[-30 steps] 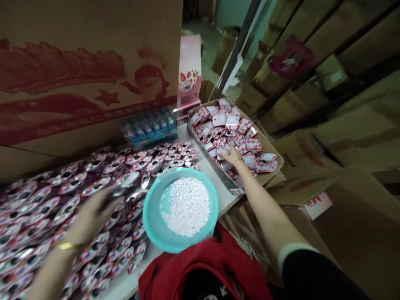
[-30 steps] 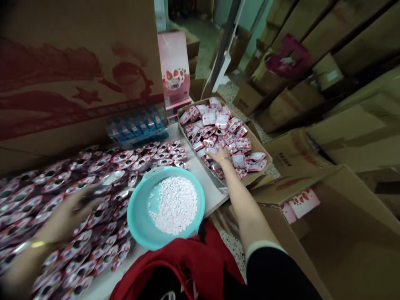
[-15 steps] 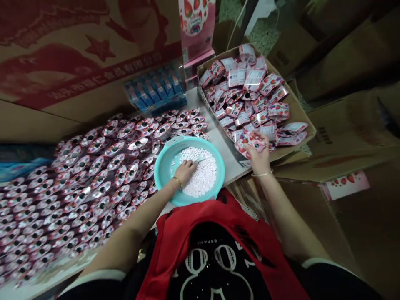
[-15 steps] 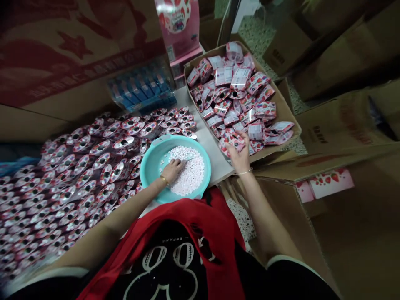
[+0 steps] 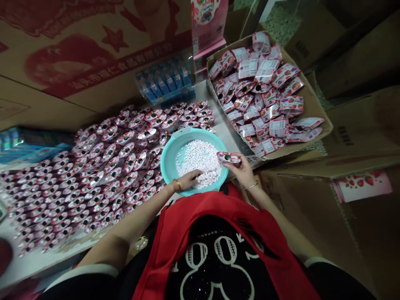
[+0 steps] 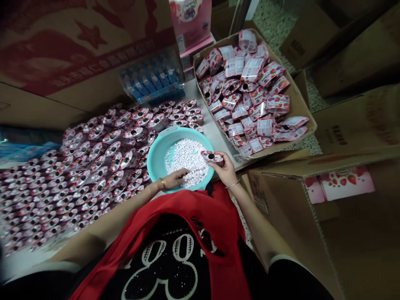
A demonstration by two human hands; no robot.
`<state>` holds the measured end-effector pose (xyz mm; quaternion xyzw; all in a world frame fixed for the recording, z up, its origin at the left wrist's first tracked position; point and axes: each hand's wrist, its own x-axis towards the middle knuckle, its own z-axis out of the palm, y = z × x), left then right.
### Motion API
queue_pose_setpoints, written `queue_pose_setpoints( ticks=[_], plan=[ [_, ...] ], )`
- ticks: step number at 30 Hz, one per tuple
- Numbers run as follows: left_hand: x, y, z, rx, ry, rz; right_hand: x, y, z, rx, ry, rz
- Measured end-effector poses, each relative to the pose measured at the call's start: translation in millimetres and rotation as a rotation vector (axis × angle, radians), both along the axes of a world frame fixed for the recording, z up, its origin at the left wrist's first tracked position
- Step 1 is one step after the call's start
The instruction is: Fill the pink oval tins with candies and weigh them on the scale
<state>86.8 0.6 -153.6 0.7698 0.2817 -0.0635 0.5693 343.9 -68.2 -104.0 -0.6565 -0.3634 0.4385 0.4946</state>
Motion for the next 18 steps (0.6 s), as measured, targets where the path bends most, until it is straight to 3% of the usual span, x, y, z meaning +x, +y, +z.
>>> queue_pose_setpoints(
  ticks=[5, 9, 14, 18],
  plan=[
    [-16, 31, 44.7, 0.089, -0.089, 0.097, 2, 1, 4.9, 0.069, -0.303, 0.117],
    [-20, 54, 89.1, 0.215, -0.066, 0.048, -12, 9, 3.4, 0.148, -0.446, 0.227],
    [-4, 66, 129.9, 0.335, 0.115, -0.116, -33, 19, -2.7, 0.282, -0.48, 0.344],
    [23, 59, 157.7, 0.469, 0.42, -0.189, -43, 21, -5.8, 0.302, -0.486, 0.382]
  ],
)
